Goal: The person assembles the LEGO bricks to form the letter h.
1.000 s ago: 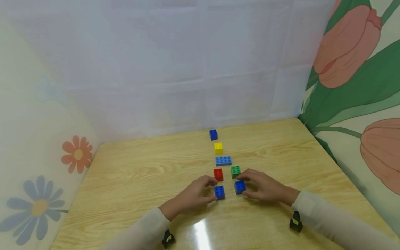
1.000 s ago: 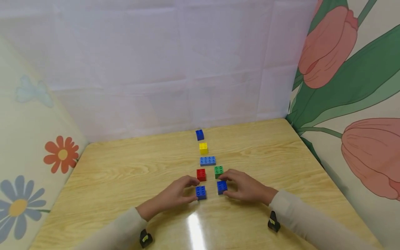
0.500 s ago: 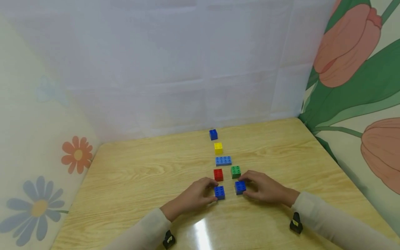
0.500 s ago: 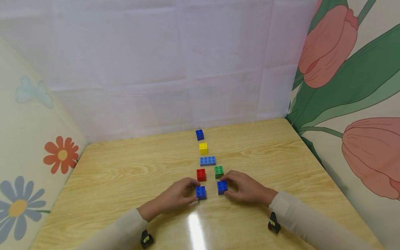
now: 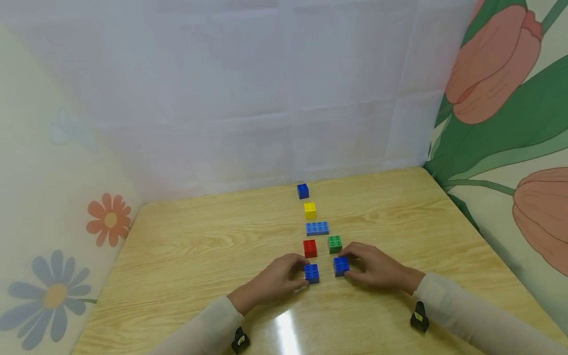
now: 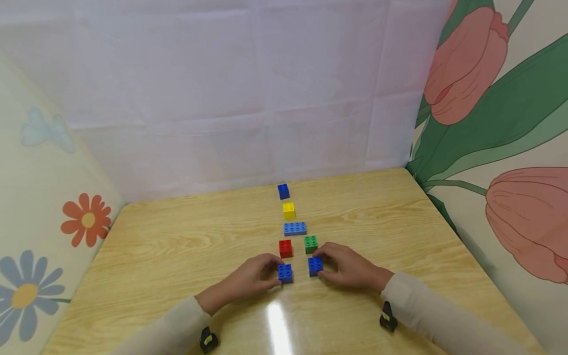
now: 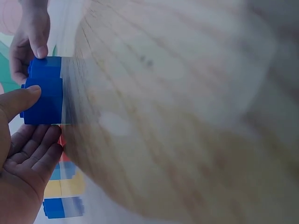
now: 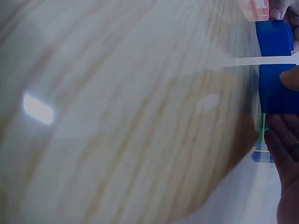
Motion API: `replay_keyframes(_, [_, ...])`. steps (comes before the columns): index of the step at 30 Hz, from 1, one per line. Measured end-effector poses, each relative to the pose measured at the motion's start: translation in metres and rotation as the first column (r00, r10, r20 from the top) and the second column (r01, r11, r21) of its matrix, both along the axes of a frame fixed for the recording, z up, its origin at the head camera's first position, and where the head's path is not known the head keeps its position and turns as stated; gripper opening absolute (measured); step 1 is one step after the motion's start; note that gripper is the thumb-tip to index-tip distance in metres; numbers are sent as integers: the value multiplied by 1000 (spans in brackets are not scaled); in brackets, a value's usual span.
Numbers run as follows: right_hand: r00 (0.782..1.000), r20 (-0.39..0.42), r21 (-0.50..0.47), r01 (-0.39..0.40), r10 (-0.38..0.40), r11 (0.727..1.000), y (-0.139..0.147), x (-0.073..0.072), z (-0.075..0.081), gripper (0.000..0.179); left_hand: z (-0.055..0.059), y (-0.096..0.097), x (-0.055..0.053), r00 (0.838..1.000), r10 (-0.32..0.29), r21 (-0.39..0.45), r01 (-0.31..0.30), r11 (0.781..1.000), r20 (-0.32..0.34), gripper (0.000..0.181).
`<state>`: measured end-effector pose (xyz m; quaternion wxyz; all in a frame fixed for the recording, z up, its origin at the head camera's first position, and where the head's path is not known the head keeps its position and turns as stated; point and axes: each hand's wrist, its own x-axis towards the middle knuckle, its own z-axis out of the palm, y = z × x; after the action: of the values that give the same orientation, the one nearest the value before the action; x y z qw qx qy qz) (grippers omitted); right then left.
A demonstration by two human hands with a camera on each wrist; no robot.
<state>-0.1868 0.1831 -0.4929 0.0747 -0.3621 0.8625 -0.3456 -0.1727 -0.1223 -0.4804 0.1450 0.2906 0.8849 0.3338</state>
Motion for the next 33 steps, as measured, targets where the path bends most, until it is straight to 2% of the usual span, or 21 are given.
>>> replay_keyframes(20, [1000, -5, -9, -6, 6, 1000, 0, -2, -3, 40, -1, -1, -2, 999, 24, -8, -24, 1000, 47, 44])
replay_keyframes(33, [1000, -19, -16, 2, -2, 1000, 0, -2, -4, 39, -2, -2, -2, 997, 27, 21, -29, 999, 70, 42])
